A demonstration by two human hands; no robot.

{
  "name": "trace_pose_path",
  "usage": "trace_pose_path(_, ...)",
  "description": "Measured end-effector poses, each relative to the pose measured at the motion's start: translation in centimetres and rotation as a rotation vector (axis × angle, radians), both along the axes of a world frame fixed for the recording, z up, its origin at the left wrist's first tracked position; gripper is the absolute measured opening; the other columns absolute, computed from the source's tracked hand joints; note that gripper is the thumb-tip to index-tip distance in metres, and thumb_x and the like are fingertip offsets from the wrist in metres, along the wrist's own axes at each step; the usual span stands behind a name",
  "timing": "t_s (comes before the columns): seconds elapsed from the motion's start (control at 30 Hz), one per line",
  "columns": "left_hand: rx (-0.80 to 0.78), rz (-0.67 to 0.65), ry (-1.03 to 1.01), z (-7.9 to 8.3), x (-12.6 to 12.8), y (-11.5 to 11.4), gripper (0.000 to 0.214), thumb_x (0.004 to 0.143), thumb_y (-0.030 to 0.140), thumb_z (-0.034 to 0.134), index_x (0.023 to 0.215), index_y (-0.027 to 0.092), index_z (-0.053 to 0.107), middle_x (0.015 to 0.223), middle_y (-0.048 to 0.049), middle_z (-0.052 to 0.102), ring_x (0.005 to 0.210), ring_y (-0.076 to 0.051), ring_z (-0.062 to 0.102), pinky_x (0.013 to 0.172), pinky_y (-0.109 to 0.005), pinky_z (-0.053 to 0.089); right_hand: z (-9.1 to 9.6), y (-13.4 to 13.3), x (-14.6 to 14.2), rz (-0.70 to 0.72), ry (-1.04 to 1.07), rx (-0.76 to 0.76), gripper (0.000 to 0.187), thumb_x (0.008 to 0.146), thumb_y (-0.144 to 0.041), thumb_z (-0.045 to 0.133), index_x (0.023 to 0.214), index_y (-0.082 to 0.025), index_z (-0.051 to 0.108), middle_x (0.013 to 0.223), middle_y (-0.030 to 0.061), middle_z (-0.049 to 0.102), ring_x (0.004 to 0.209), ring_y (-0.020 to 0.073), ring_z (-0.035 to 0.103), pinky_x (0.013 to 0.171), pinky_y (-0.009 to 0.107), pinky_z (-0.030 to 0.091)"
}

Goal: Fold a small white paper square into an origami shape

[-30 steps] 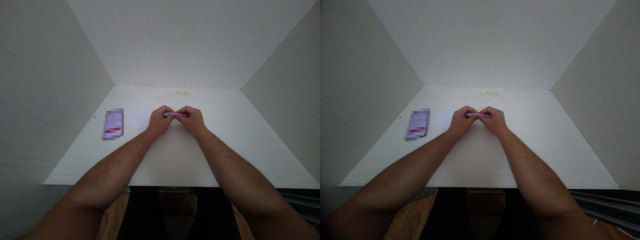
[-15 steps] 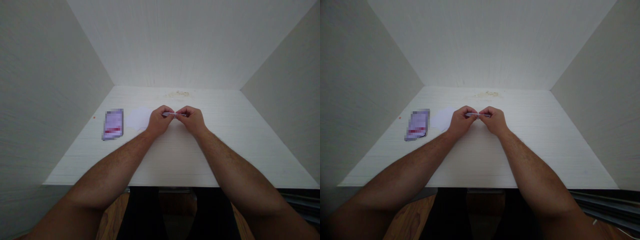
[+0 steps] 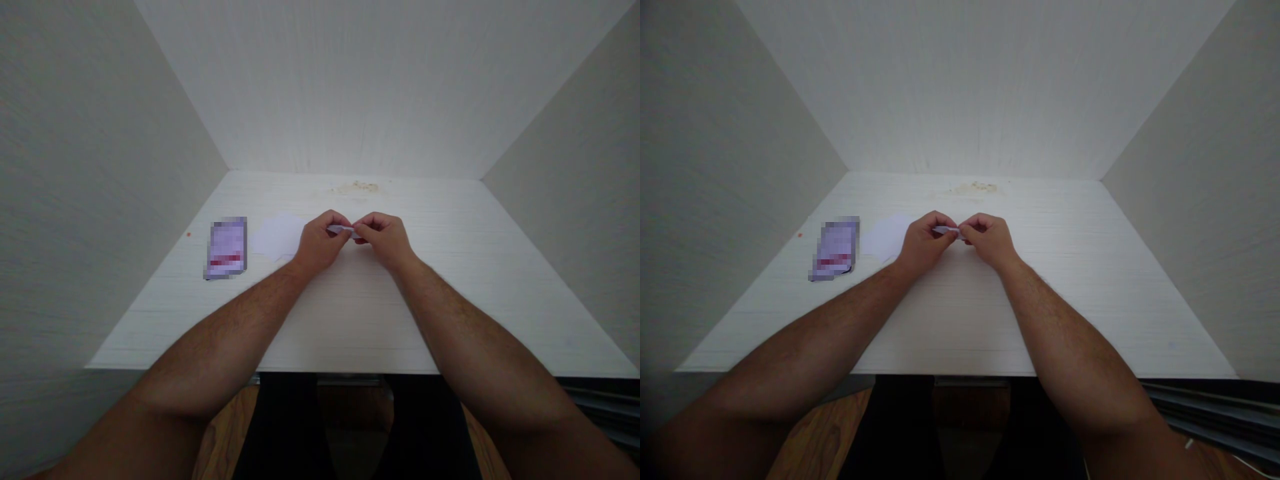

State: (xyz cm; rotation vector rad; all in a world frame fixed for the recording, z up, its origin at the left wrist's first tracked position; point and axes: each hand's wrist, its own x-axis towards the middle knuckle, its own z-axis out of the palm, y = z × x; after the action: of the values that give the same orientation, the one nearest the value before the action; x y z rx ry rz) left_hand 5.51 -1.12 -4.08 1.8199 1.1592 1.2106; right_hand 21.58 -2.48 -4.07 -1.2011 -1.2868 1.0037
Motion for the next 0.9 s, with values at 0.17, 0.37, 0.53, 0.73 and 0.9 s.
trace_pose_path(0.17, 0.034, 0.038, 0.054, 0.1, 0.0, -0.1, 0.004, 0.075, 0.017, 0.066, 0.078, 0.021, 0.067, 0.076, 0.0017, 0.071, 0.066, -0.012, 0.060, 0.066, -0.026, 0.049, -0.1, 0.0, 0.2, 0.020, -0.028, -0.005, 0.015, 0.068, -0.032, 0.075, 0.070, -0.019, 0.069, 0.064, 0.0007, 0.067, 0.058, 0.0119, 0.061, 0.061, 0.029, 0.054)
trace_pose_path(0.37, 0.028, 0.040, 0.045, 0.0, -0.1, 0.0, 0.010, 0.075, 0.015, 0.065, 0.081, 0.022, 0.070, 0.076, 0.0019, 0.072, 0.065, -0.012, 0.062, 0.064, -0.026, 0.049, -0.3, 0.2, 0.4, 0.021, -0.036, -0.017, 0.014, 0.068, -0.032, 0.075, 0.072, -0.019, 0.071, 0.065, 0.0013, 0.068, 0.060, 0.0127, 0.062, 0.060, 0.029, 0.053)
trace_pose_path(0.53, 0.013, 0.048, 0.012, 0.0, -0.1, 0.0, 0.009, 0.074, 0.016, 0.066, 0.080, 0.021, 0.071, 0.073, 0.0019, 0.072, 0.063, -0.012, 0.062, 0.060, -0.025, 0.048, 0.0, 0.0, 0.3, 0.020, -0.047, -0.010, 0.013, 0.067, -0.030, 0.075, 0.072, -0.018, 0.071, 0.064, 0.0015, 0.068, 0.058, 0.0130, 0.061, 0.058, 0.028, 0.050)
trace_pose_path(0.73, -0.023, 0.046, -0.020, 0.4, 0.0, 0.1, 0.007, 0.072, 0.016, 0.069, 0.077, 0.020, 0.071, 0.071, 0.0011, 0.071, 0.059, -0.011, 0.060, 0.061, -0.025, 0.050, 0.7, -0.4, 0.2, -0.010, -0.171, 0.040, 0.013, 0.069, -0.031, 0.074, 0.071, -0.018, 0.072, 0.067, 0.0024, 0.070, 0.061, 0.0133, 0.061, 0.059, 0.028, 0.047)
trace_pose_path(0.9, -0.028, 0.056, -0.021, 0.4, 0.0, 0.1, 0.007, 0.071, 0.016, 0.069, 0.076, 0.019, 0.072, 0.068, 0.0014, 0.070, 0.056, -0.011, 0.058, 0.058, -0.025, 0.049, 0.8, -0.5, 0.3, -0.019, -0.245, 0.085, 0.013, 0.070, -0.031, 0.072, 0.071, -0.018, 0.072, 0.067, 0.0025, 0.071, 0.060, 0.0133, 0.060, 0.058, 0.028, 0.045)
